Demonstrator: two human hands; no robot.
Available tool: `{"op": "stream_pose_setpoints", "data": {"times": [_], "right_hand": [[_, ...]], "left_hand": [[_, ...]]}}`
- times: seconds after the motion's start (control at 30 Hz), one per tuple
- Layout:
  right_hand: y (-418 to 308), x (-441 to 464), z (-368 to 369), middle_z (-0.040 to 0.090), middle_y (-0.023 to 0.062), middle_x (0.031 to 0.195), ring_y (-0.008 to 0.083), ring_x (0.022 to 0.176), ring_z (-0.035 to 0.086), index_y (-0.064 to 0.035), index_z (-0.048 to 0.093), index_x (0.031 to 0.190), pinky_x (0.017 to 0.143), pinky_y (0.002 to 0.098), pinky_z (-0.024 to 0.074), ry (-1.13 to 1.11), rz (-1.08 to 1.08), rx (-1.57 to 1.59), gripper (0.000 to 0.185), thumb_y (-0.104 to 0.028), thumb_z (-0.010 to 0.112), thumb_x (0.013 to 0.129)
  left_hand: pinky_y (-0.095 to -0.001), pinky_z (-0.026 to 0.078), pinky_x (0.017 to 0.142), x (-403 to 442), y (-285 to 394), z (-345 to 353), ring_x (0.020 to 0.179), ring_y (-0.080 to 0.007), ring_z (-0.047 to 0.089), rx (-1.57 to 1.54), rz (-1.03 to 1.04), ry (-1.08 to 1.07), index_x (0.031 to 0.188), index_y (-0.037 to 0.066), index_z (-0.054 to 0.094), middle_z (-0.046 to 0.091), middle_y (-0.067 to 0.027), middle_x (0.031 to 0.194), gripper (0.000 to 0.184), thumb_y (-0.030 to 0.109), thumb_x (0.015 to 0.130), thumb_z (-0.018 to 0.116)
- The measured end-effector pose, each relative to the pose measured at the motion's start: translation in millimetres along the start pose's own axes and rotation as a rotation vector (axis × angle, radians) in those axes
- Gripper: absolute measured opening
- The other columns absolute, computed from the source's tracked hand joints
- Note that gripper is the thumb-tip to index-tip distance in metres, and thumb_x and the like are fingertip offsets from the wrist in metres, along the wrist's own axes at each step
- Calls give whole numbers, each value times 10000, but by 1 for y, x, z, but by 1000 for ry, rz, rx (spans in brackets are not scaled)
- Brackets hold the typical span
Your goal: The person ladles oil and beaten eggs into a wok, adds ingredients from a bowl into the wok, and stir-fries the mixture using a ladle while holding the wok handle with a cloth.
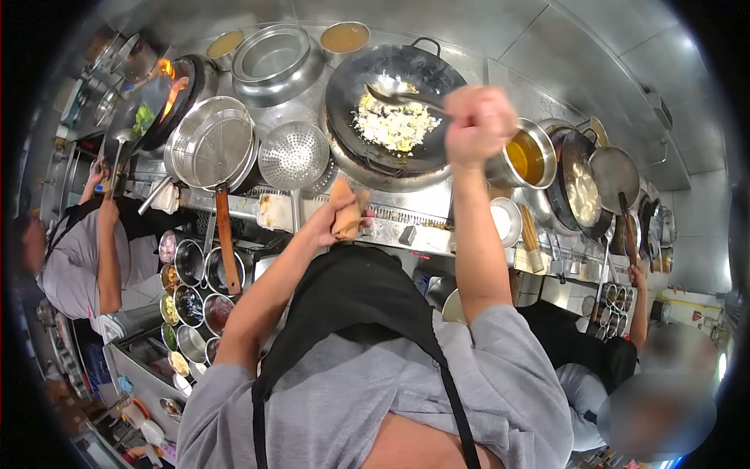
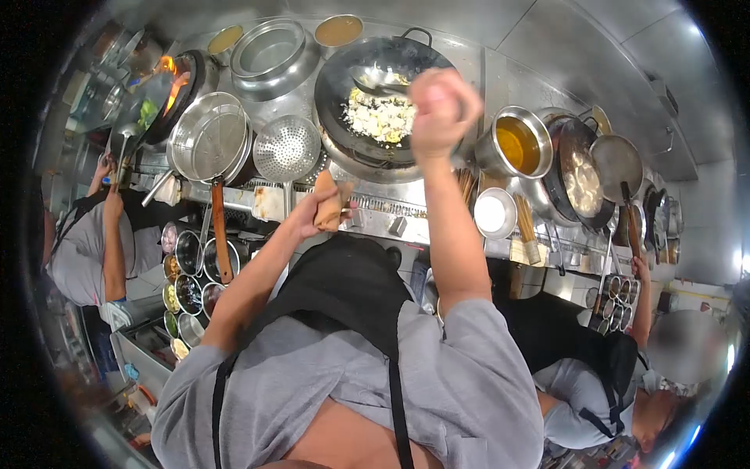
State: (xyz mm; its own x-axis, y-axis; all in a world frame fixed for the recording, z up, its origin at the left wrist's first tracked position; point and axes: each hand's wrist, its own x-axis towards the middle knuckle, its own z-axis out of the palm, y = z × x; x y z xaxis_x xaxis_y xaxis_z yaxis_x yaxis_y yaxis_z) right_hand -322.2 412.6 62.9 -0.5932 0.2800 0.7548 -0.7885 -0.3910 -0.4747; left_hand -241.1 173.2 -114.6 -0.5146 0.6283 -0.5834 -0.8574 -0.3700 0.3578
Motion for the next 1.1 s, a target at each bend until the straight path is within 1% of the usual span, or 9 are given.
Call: {"op": "stream_pose_setpoints", "data": {"times": [0.17, 0.33, 0.47, 0.57, 0.63, 0.67, 0.7, 0.93, 1.1], "right_hand": [[10, -19, -6, 550, 73, 606, 138, 544, 516, 23, 547, 650, 515, 252, 405, -241, 61, -699, 169, -114, 631, 702], [-53, -11, -56, 483, 52, 576, 119, 485, 433, -14, 490, 602, 416, 262, 322, 133, 197, 56, 162, -8, 481, 764], [8, -56, 3, 546, 79, 621, 143, 563, 500, -14, 507, 607, 532, 277, 404, 218, -2, -480, 145, 7, 516, 751], [-6, -77, 82, 483, 45, 520, 140, 483, 471, -10, 506, 570, 496, 267, 382, -39, 70, -443, 181, -48, 622, 705], [29, -71, 54, 485, 21, 536, 102, 509, 459, 6, 490, 586, 483, 253, 348, 7, 109, -490, 193, -34, 608, 733], [44, -59, 38, 487, 11, 538, 89, 518, 458, 10, 496, 591, 476, 244, 335, 86, 163, -439, 201, -38, 602, 755], [44, -38, 24, 478, 13, 548, 93, 491, 425, 16, 514, 618, 466, 244, 320, 109, 174, -469, 183, -30, 556, 790], [-15, 10, -19, 355, 28, 454, 116, 398, 304, -48, 422, 589, 409, 286, 260, 62, 343, -364, 304, -163, 488, 862], [-46, 31, -12, 423, 17, 479, 109, 381, 353, -47, 504, 671, 389, 260, 302, 289, 350, -177, 293, -237, 496, 894]], "left_hand": [[-306, 541, 612, -11, -15, -42, 699, -192, 630, 117, 19, 42, 1179, 38, 486, 652, -143, 988, 371, 254, 896, 589], [-309, 525, 609, -2, -10, -25, 740, -166, 633, 144, 232, 242, 1136, 78, 535, 659, -88, 955, 401, 417, 923, 543], [-300, 496, 703, 60, 22, 24, 787, -135, 575, 5, 203, 158, 1040, 96, 532, 568, -13, 872, 333, 414, 952, 491], [-298, 495, 727, 77, 26, 76, 760, -159, 569, -40, 671, -587, 1000, 97, 531, 548, -27, 874, 260, 346, 946, 477], [-352, 524, 709, 98, 25, 68, 754, -187, 600, -231, 356, -382, 957, 81, 544, 592, -55, 859, 235, 308, 910, 508], [-362, 513, 687, 133, 31, 36, 707, -181, 573, 35, 85, 185, 867, 83, 538, 561, -36, 765, 199, 278, 859, 576], [-438, 531, 657, 139, 35, 34, 718, -247, 610, 23, -18, 300, 874, 60, 549, 616, -93, 837, 180, 239, 864, 531], [-442, 513, 558, 140, 11, 23, 667, -285, 591, -46, 45, 178, 928, 30, 501, 588, -139, 841, 148, 155, 870, 447], [-376, 442, 439, 18, 27, 126, 509, -233, 512, -159, -191, 396, 800, 28, 510, 534, -117, 695, 163, 152, 881, 441]]}}
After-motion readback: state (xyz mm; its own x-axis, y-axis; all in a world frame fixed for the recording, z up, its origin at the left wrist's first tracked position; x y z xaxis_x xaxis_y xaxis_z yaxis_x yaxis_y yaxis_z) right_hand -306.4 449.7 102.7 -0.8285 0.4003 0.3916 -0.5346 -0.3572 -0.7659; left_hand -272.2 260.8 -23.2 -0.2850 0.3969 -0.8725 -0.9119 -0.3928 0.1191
